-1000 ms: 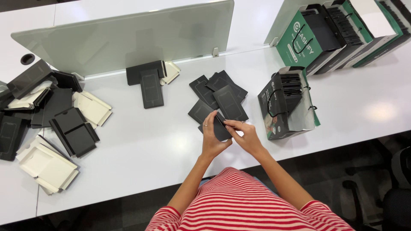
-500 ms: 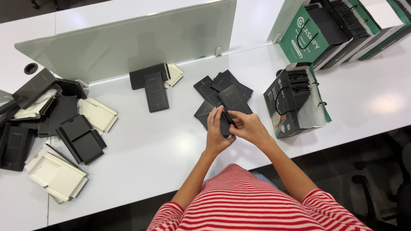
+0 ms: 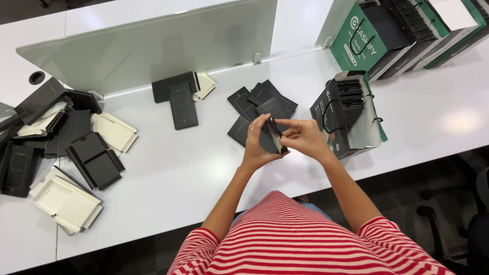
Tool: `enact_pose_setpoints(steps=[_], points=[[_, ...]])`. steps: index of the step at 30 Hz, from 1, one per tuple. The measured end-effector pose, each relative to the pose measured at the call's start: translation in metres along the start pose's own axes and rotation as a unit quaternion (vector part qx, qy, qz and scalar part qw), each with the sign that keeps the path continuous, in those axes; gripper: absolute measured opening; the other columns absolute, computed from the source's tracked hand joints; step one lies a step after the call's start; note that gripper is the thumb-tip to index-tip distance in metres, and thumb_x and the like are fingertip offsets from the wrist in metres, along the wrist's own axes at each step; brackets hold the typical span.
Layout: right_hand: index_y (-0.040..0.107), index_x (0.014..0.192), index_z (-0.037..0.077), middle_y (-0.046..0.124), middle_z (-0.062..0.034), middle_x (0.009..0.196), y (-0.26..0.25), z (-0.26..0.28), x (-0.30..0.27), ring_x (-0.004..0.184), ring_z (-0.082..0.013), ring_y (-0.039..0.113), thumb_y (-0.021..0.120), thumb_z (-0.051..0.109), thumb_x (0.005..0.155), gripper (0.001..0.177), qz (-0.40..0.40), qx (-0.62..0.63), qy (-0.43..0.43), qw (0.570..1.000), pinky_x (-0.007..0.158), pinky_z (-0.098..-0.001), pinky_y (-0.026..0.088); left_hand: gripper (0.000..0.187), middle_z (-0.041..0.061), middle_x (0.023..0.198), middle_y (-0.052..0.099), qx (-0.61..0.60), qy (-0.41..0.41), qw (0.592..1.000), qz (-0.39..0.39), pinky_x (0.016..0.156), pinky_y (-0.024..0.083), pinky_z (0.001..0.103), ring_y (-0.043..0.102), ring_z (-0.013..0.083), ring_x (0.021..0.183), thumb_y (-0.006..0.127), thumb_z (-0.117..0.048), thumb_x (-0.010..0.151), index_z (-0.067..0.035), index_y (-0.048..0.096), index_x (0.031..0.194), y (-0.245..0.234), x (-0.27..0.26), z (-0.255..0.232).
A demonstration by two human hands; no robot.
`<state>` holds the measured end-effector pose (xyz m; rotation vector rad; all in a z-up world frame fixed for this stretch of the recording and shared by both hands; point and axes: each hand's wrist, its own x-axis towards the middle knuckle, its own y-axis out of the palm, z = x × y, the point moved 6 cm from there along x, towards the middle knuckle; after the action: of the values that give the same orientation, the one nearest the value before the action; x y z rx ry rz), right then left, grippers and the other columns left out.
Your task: The person picks up small black cardboard boxes from a pile, closes their flaps, and places them into a larger green and white box.
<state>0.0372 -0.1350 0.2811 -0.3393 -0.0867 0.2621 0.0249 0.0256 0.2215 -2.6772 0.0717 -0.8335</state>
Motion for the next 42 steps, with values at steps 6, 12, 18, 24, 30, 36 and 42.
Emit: enact_pose_setpoints(steps=[6,12,18,24,30,36,42], points=[[0.067,0.132,-0.002,0.08,-0.0121,0.086,-0.012,-0.019,-0.001,0.076,-0.0093,0.074,0.072,0.0,0.079,0.054,0.049,0.074,0.049,0.995,0.069,-0.0246,0.062,0.115,0.009,0.152,0.051,-0.022,-0.003,1.0,-0.015,0.119,0.047,0.047,0.047,0.032,0.145,0.102,-0.038,0.054,-0.012,0.045,0.151,0.01,0.001,-0.011],[0.069,0.124,-0.003,0.08,-0.0145,0.093,-0.021,-0.022,-0.013,0.083,-0.0159,0.079,0.087,0.009,0.075,0.053,0.034,0.012,0.021,0.999,0.072,-0.0282,0.066,0.113,0.01,0.153,0.048,-0.003,-0.048,0.998,-0.034,0.117,0.047,0.048,0.046,0.0315,0.145,0.102,-0.039,0.054,-0.016,0.048,0.151,0.031,-0.009,-0.01],[0.07,0.126,-0.002,0.081,-0.015,0.089,-0.038,-0.04,-0.011,0.081,-0.0162,0.079,0.086,0.007,0.073,0.056,0.064,0.036,0.052,0.996,0.073,-0.0273,0.064,0.115,0.009,0.155,0.047,0.01,-0.059,0.998,-0.027,0.118,0.046,0.051,0.042,0.0329,0.147,0.101,-0.038,0.054,-0.018,0.047,0.153,0.05,-0.014,-0.012],[0.069,0.126,-0.003,0.08,-0.0155,0.087,-0.044,-0.059,-0.003,0.077,-0.0165,0.077,0.083,0.004,0.073,0.055,0.069,0.064,0.049,0.994,0.068,-0.0282,0.063,0.12,0.006,0.154,0.047,0.006,-0.078,0.996,-0.04,0.12,0.042,0.051,0.042,0.0334,0.146,0.1,-0.037,0.054,-0.017,0.04,0.156,0.06,-0.016,-0.013],[0.063,0.13,-0.004,0.078,-0.0148,0.081,-0.038,-0.047,-0.009,0.07,-0.0134,0.078,0.077,0.008,0.075,0.058,0.062,-0.107,-0.067,0.99,0.065,-0.0255,0.063,0.118,0.006,0.153,0.048,0.103,-0.082,0.99,-0.044,0.125,0.037,0.052,0.04,0.0356,0.148,0.099,-0.025,0.051,-0.017,0.045,0.155,0.07,-0.018,-0.013],[0.066,0.137,0.002,0.081,-0.0151,0.085,-0.044,-0.063,-0.006,0.08,-0.016,0.077,0.065,0.006,0.09,0.048,0.104,0.006,-0.003,0.995,0.071,-0.0282,0.062,0.116,0.008,0.153,0.047,0.031,-0.118,0.99,-0.07,0.118,0.045,0.048,0.044,0.033,0.146,0.101,-0.032,0.052,-0.016,0.045,0.152,0.064,-0.024,-0.011],[0.071,0.124,0.001,0.08,-0.0155,0.099,-0.027,-0.062,-0.016,0.082,-0.0172,0.079,0.074,0.016,0.091,0.037,0.098,0.003,0.033,0.995,0.07,-0.0286,0.065,0.11,0.009,0.149,0.053,0.046,-0.131,0.983,-0.122,0.115,0.048,0.045,0.051,0.0307,0.139,0.101,-0.032,0.052,-0.014,0.047,0.147,0.057,-0.027,-0.011]])
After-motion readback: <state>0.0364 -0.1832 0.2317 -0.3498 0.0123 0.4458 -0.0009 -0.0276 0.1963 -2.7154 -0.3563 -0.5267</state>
